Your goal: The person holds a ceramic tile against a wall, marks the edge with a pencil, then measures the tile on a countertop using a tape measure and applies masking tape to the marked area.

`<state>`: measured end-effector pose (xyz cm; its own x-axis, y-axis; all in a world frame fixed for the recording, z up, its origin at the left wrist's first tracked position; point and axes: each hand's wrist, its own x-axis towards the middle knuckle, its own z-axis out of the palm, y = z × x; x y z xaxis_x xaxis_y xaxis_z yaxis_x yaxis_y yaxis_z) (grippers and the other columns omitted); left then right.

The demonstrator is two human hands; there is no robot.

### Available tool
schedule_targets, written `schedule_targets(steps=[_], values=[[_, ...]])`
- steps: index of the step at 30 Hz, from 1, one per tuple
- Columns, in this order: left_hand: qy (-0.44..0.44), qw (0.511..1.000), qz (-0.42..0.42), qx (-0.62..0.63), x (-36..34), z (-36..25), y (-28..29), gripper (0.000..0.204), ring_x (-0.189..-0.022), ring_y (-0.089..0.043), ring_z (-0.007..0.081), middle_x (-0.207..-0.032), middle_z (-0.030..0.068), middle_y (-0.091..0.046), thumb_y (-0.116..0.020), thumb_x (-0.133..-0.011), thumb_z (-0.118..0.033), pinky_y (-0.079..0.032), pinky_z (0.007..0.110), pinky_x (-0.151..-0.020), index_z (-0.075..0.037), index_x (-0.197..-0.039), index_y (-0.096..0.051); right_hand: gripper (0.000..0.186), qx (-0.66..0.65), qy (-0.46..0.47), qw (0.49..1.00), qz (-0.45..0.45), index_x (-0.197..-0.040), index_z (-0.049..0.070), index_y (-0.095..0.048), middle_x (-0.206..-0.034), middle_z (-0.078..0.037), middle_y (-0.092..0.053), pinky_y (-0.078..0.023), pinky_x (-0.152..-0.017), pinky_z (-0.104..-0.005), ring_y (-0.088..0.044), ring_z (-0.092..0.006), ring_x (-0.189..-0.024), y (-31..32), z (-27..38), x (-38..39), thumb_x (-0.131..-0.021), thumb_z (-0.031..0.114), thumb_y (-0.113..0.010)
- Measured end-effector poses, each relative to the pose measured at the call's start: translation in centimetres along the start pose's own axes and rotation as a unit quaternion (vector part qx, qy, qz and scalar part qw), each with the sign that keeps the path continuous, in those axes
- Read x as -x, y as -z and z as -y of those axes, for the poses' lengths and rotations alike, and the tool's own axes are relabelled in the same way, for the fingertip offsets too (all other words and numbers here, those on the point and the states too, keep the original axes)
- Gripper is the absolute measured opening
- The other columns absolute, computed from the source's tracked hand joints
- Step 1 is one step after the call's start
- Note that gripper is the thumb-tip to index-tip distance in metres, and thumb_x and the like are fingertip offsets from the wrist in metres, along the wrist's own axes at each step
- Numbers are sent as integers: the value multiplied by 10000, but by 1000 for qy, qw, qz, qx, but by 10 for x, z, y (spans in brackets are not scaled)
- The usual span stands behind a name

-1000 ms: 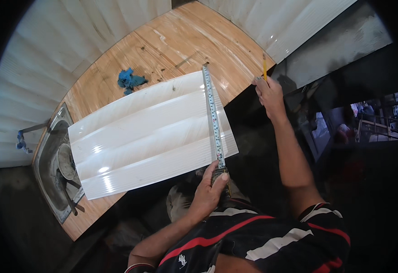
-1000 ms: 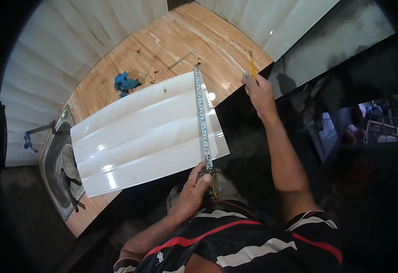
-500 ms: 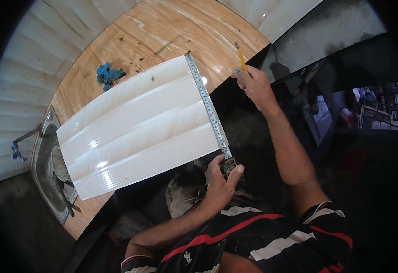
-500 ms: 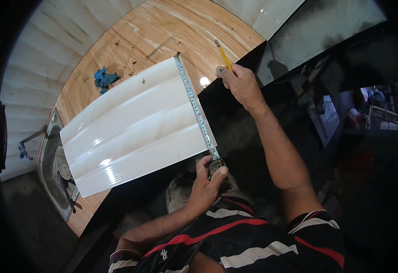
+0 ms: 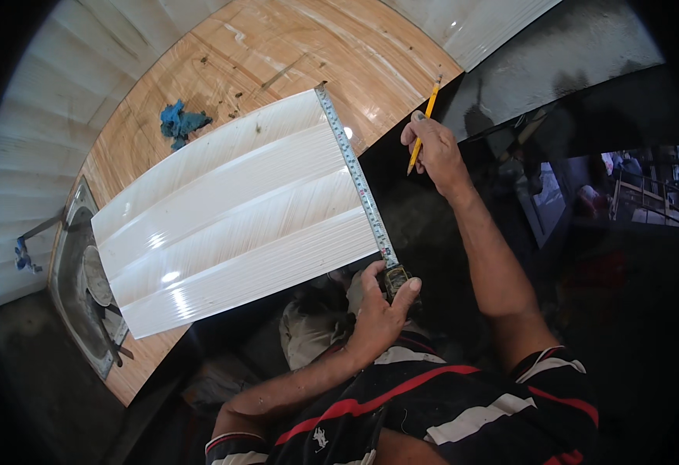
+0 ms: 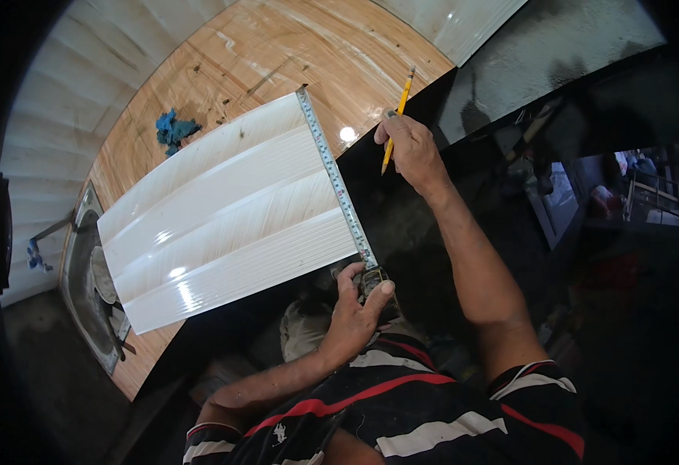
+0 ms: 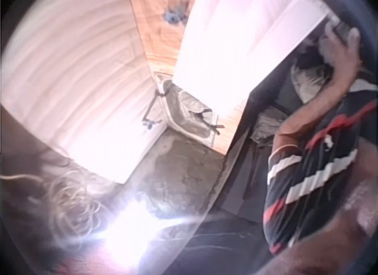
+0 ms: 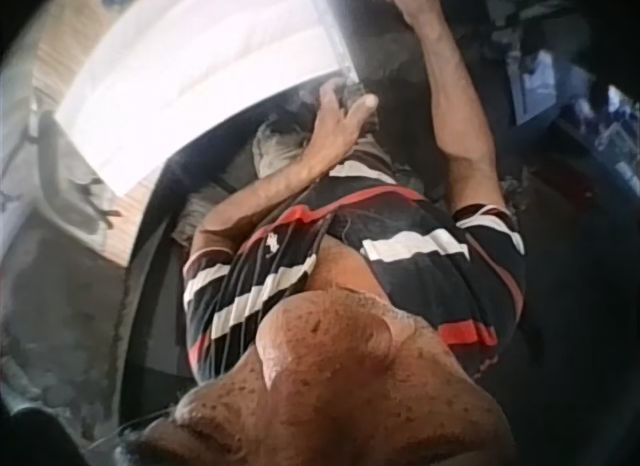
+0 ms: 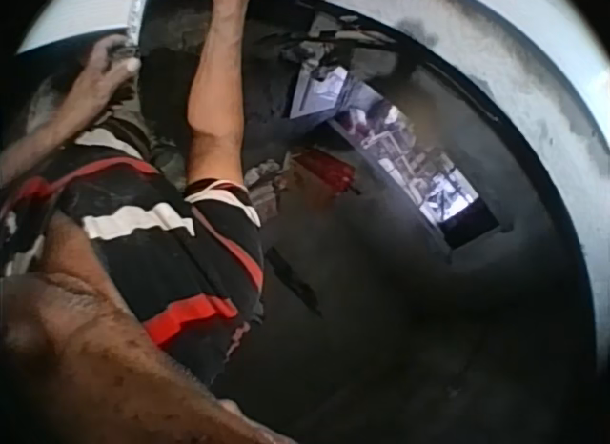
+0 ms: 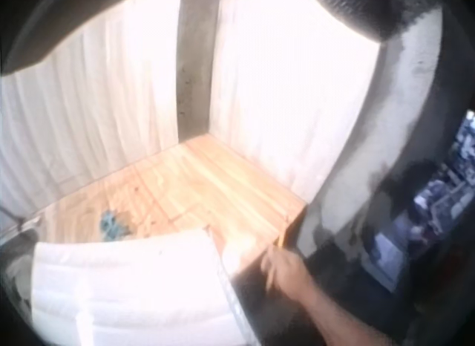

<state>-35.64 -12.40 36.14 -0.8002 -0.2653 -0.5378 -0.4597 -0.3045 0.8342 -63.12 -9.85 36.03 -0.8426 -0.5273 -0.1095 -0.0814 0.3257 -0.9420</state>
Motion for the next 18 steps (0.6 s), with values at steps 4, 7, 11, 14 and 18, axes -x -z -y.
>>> schedule_targets(steps=[4,7,11,14,18], values=[[23,999,14,44,2,-14,-3,699,-1000,-604,174,-1094,112,-613,-676,-1006,-428,-501,328,-900,20,-1420,-334,424,-1,19,999,33,-911,36,-665,-716,-3,-579,-432,-540,-215,-520,-56,-600,-5,4,6,-1096,372,-486],[28,998,16,56,2,-13,-3,701,-1001,-602,172,-1093,109,-611,-685,-1001,-425,-501,325,-894,18,-1418,-336,372,-5,36,998,53,-977,26,-689,-750,-12,-632,-452,-573,-202,-547,-53,-632,-6,12,9,-1084,349,-538],[21,999,11,40,4,-13,-3,642,-1006,-592,163,-1114,111,-598,-683,-1008,-349,-497,317,-896,6,-1419,-340,294,18,73,996,50,-1056,21,-692,-801,-35,-679,-470,-601,-195,-582,-59,-677,-6,15,14,-1067,296,-591],[-37,999,-9,26,5,16,1,631,-1065,-577,188,-1190,137,-570,-684,-995,-296,-484,342,-935,-16,-1438,-332,216,-60,103,993,-21,-1016,-1,-692,-836,-44,-701,-496,-626,-225,-597,-72,-692,-4,15,15,-1036,206,-635],[-105,979,-64,165,28,-8,33,659,-1196,-517,210,-1339,166,-496,-678,-972,-295,-438,352,-1025,-45,-1471,-328,239,-148,81,982,-81,-977,5,-670,-818,-34,-680,-490,-623,-221,-599,-78,-701,11,12,10,-1051,220,-598]])
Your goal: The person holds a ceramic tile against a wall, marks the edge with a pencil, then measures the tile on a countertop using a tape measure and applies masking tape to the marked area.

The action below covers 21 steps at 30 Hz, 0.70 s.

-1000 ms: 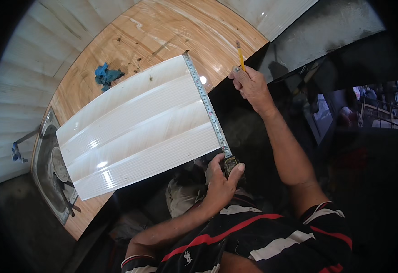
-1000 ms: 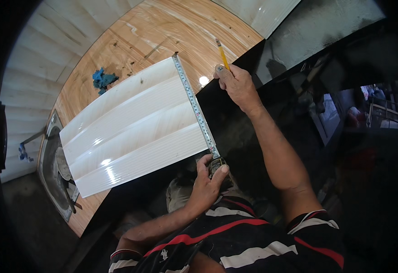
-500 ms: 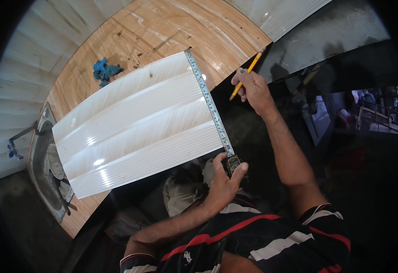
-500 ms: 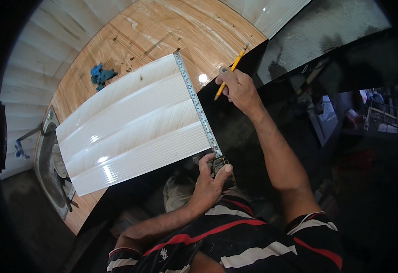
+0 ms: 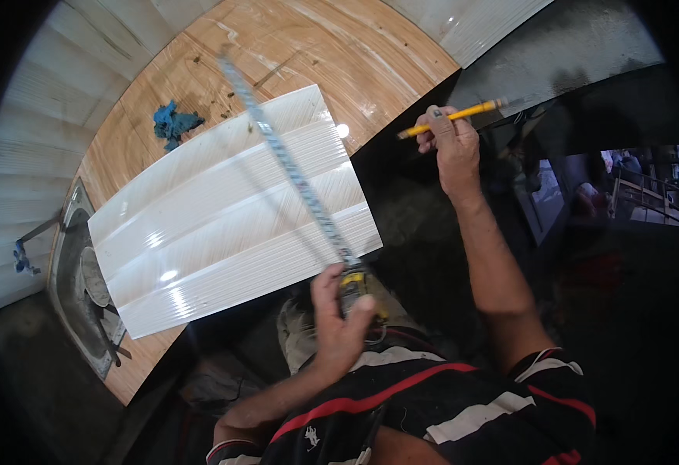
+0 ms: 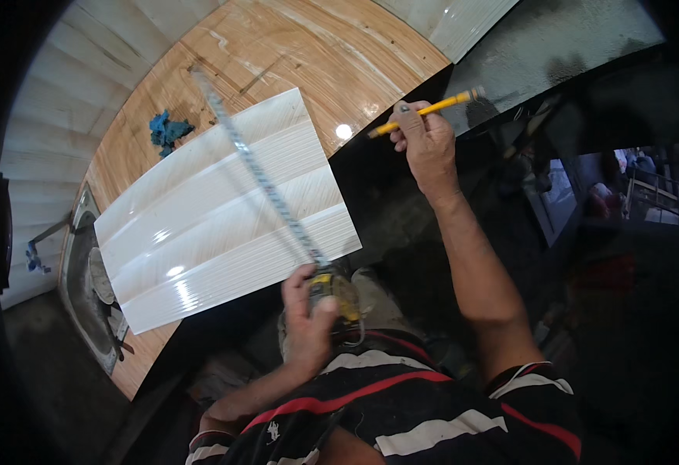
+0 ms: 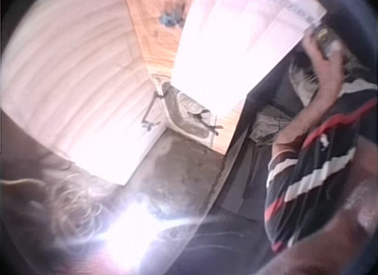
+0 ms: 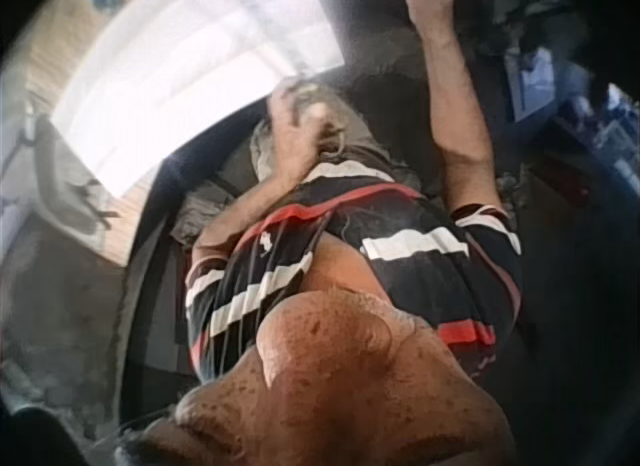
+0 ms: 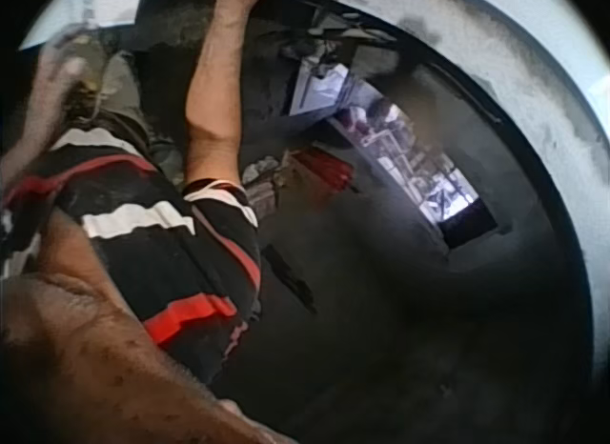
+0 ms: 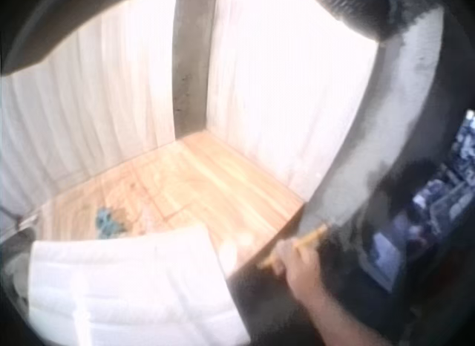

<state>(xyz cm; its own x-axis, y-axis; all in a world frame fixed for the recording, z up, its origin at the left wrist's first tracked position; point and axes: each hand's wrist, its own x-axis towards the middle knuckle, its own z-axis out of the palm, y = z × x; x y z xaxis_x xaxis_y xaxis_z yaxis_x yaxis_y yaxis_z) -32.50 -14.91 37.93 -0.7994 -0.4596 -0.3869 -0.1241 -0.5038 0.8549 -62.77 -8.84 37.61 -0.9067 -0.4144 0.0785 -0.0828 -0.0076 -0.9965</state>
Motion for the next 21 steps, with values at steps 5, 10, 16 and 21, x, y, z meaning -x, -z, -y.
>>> schedule_targets(steps=[5,10,16,21], values=[[-44,991,-86,95,11,-42,72,972,-1117,-605,230,-1256,154,-591,-737,-848,-367,-504,382,-982,-71,-1591,-184,260,75,-20,996,36,-947,37,-614,-753,-8,-588,-467,-607,-261,-571,-93,-694,3,9,-16,-1071,256,-547],[-26,990,-136,18,69,-60,139,1090,-1028,-614,189,-1155,126,-622,-806,-785,-405,-510,341,-902,-77,-1606,-168,202,346,241,907,-24,-982,50,-625,-731,9,-508,-446,-591,-322,-514,-113,-669,3,-18,-42,-1066,224,-566],[101,981,-164,28,124,-40,154,947,-1173,-534,227,-1288,168,-518,-764,-834,-377,-444,365,-1019,-73,-1583,-271,317,-22,-31,997,-68,-1075,66,-655,-688,67,-432,-305,-470,-215,-383,-32,-543,19,-20,-62,-1064,366,-554],[24,974,-219,42,133,-51,176,872,-1180,-540,217,-1262,144,-563,-761,-842,-390,-442,357,-1025,-57,-1540,-359,379,23,-62,998,-2,-1167,28,-688,-751,36,-493,-315,-501,-217,-404,-39,-587,-2,-3,-75,-1074,355,-521]])
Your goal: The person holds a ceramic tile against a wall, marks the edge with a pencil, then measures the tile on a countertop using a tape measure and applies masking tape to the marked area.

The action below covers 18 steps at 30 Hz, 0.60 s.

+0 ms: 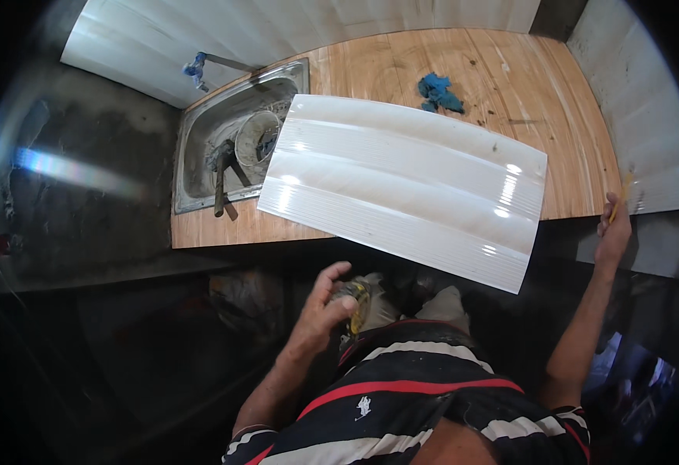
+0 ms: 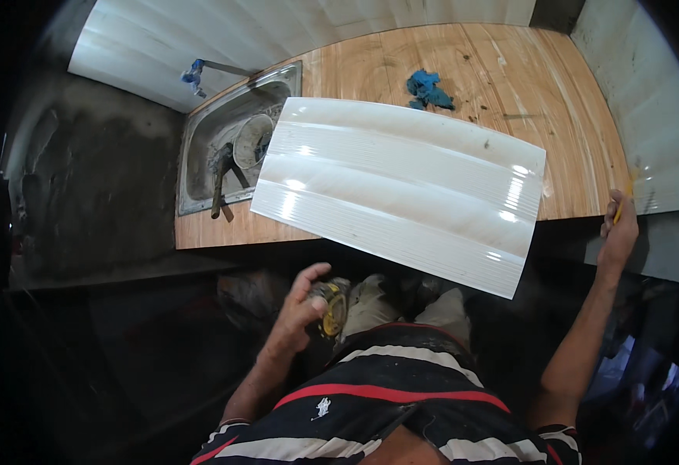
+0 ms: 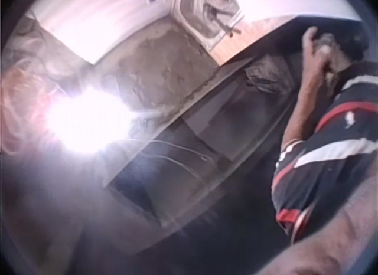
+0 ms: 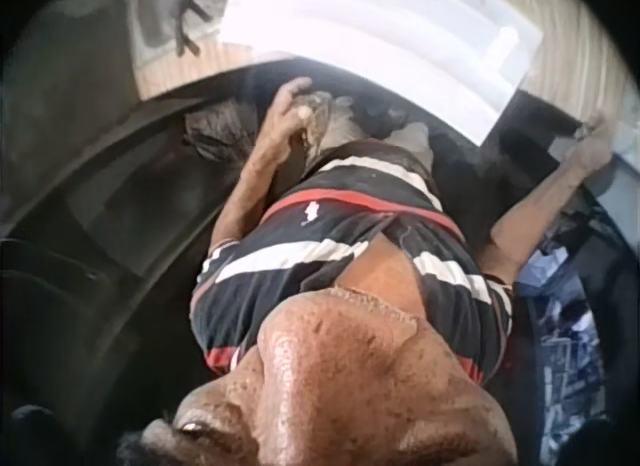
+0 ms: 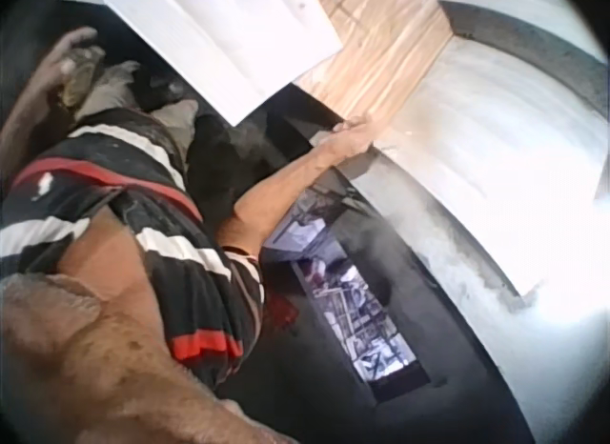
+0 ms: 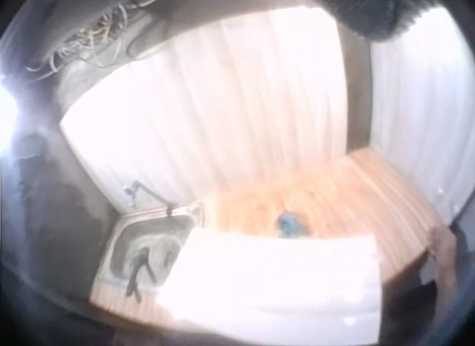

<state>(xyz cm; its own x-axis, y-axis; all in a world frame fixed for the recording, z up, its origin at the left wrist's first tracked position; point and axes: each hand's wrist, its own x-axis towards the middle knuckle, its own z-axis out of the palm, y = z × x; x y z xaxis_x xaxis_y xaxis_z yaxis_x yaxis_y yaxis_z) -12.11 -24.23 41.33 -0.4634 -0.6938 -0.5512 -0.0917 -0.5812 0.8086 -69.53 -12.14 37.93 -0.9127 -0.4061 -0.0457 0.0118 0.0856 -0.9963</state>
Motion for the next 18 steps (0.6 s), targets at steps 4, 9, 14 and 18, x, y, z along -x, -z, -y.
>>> schedule_targets(steps=[4,9,14,18], values=[[-109,975,-76,-179,-30,-61,20,907,-1132,-589,221,-1266,184,-587,-771,-841,-426,-489,370,-971,-12,-1531,-351,347,295,95,946,98,-1163,-7,-714,-840,-52,-640,-481,-636,-326,-593,-157,-704,-37,1,-41,-1046,273,-546],[-186,881,-121,-417,-135,-151,33,1044,-1139,-672,391,-1251,288,-659,-820,-752,-499,-514,396,-988,44,-1516,-360,309,511,267,804,144,-1156,13,-716,-998,-226,-708,-531,-780,-472,-688,-384,-921,-144,-16,-70,-962,229,-610],[-287,766,-153,-554,-282,-206,22,880,-1119,-652,428,-1228,250,-654,-833,-721,-429,-527,462,-964,-25,-1414,-469,345,601,186,759,168,-1197,45,-707,-1087,-247,-710,-549,-831,-491,-687,-435,-1000,-183,-23,-81,-926,240,-620],[-343,693,-163,-612,-363,-216,35,632,-1079,-621,393,-1130,182,-661,-822,-732,-341,-530,469,-911,-61,-1233,-555,432,604,232,759,69,-1352,78,-635,-1265,-215,-668,-506,-986,-456,-650,-382,-1151,-156,-15,-72,-1009,335,-574]])
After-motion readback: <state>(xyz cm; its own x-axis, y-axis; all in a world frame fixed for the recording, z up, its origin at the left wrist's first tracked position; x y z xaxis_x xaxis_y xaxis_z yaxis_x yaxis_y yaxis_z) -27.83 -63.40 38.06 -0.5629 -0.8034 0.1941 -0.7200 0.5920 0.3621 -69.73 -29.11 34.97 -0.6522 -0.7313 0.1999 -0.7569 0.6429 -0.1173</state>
